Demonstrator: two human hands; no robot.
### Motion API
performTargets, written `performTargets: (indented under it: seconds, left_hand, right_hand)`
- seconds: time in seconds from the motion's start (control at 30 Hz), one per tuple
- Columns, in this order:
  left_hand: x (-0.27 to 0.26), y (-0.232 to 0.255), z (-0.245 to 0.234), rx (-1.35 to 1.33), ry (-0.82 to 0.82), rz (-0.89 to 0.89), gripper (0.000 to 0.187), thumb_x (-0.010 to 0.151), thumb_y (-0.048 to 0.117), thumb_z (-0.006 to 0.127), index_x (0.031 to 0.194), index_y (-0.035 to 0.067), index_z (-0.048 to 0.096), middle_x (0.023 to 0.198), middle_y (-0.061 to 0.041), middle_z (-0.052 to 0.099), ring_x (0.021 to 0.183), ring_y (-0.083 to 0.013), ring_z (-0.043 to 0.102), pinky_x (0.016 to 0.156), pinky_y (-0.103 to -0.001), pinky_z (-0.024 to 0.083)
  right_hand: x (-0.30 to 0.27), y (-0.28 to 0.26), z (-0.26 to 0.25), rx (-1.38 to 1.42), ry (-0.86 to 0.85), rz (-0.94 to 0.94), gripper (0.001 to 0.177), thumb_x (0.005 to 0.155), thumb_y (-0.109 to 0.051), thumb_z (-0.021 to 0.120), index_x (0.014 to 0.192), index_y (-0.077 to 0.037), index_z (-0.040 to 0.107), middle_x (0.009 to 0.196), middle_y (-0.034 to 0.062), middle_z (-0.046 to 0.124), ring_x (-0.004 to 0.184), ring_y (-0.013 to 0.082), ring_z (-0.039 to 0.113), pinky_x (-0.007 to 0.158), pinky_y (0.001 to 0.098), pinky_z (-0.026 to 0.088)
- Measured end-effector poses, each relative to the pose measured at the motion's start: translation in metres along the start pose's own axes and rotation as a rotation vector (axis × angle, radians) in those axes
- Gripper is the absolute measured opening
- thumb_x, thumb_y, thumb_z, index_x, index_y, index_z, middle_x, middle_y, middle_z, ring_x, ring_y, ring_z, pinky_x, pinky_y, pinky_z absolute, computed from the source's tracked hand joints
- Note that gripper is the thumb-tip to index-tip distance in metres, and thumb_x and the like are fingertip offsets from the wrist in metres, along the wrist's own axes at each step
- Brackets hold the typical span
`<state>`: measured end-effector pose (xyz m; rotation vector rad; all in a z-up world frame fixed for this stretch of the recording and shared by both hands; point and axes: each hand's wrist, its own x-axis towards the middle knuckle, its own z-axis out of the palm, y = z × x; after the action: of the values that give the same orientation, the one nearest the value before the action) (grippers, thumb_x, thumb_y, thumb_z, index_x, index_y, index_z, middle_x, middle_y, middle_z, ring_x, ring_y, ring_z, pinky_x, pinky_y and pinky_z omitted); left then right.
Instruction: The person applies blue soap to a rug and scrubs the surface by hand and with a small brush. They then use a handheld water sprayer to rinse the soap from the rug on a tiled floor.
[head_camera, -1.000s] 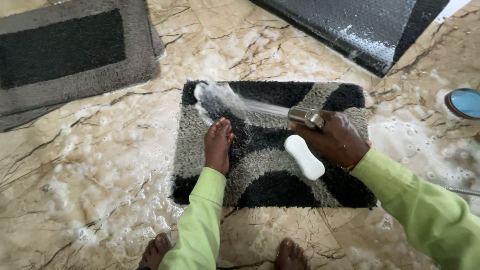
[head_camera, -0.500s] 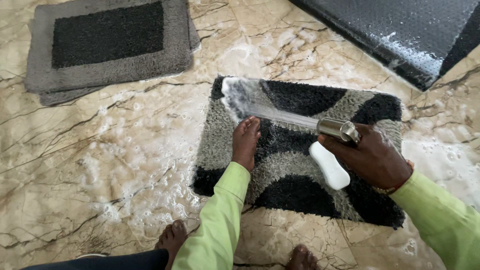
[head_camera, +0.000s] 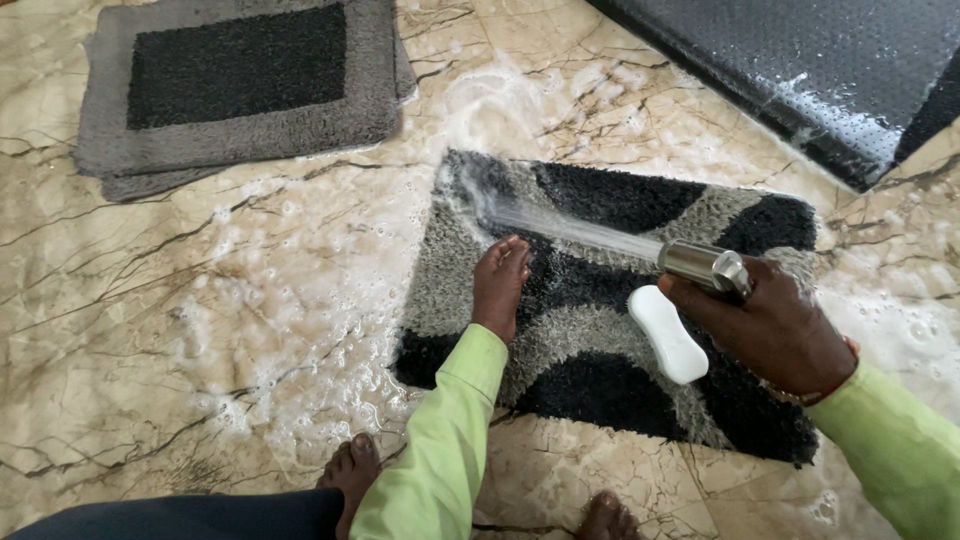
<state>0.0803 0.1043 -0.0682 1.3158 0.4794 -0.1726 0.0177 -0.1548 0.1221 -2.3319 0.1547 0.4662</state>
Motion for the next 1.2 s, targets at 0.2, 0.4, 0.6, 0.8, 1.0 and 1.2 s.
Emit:
performTargets:
  seconds: [0.2, 0.4, 0.6, 0.8, 1.0, 1.2]
  left_hand:
    - [0.004, -0.009, -0.002, -0.02, -0.013, 0.003, 0.051, 0.098, 0.029, 0.063, 0.142, 0.006, 0.056, 0.128, -0.006, 0.066, 0.117, -0.0163, 0.063, 0.1, -0.035, 0.051]
    - [-0.009, -0.009, 0.004, 0.098, 0.007, -0.019, 0.044, 0.098, 0.031, 0.063, 0.134, 0.005, 0.064, 0.118, -0.006, 0.067, 0.107, -0.015, 0.063, 0.096, -0.035, 0.053]
    - [-0.023, -0.028, 0.02, 0.058, -0.001, -0.06, 0.04, 0.097, 0.026, 0.064, 0.134, 0.009, 0.063, 0.114, -0.004, 0.068, 0.1, -0.0121, 0.064, 0.088, -0.03, 0.056]
    - [-0.016, -0.049, 0.024, 0.006, -0.046, -0.022, 0.037, 0.099, 0.02, 0.064, 0.132, 0.003, 0.063, 0.111, -0.004, 0.068, 0.095, -0.0107, 0.063, 0.08, -0.028, 0.054]
    - [-0.011, -0.054, 0.016, -0.108, 0.062, -0.013, 0.016, 0.099, 0.014, 0.057, 0.11, 0.003, 0.06, 0.103, -0.007, 0.07, 0.091, -0.0116, 0.069, 0.08, -0.027, 0.057]
    - [-0.037, -0.046, 0.022, -0.307, -0.025, -0.025, 0.012, 0.104, 0.015, 0.059, 0.105, 0.003, 0.061, 0.088, -0.007, 0.062, 0.073, -0.0124, 0.058, 0.065, -0.029, 0.052]
  right_hand:
    - [0.001, 0.001, -0.009, -0.084, 0.07, 0.038, 0.048, 0.095, -0.049, 0.067, 0.128, -0.015, 0.074, 0.075, 0.0153, 0.07, 0.06, 0.0234, 0.068, 0.059, 0.0397, 0.055]
    - [0.0, 0.007, 0.003, 0.006, -0.065, 0.004, 0.051, 0.09, -0.049, 0.069, 0.127, -0.014, 0.073, 0.073, 0.01, 0.072, 0.058, 0.0209, 0.067, 0.053, 0.0408, 0.054]
    - [-0.004, -0.005, -0.001, -0.016, -0.009, 0.119, 0.048, 0.092, -0.046, 0.071, 0.128, -0.013, 0.072, 0.067, 0.013, 0.07, 0.06, 0.0223, 0.064, 0.055, 0.0422, 0.052]
    - [-0.008, -0.012, -0.001, -0.029, -0.072, 0.169, 0.044, 0.093, -0.045, 0.072, 0.124, -0.015, 0.076, 0.063, 0.0126, 0.066, 0.057, 0.0213, 0.06, 0.055, 0.0414, 0.049]
    - [-0.005, -0.003, 0.003, -0.167, -0.136, 0.16, 0.044, 0.098, -0.044, 0.072, 0.133, -0.019, 0.077, 0.059, 0.0113, 0.062, 0.054, 0.0196, 0.058, 0.053, 0.0408, 0.047]
    - [-0.005, 0.003, 0.004, -0.161, -0.134, 0.101, 0.044, 0.093, -0.047, 0.071, 0.127, -0.02, 0.075, 0.054, 0.0117, 0.058, 0.05, 0.0203, 0.054, 0.052, 0.0435, 0.045]
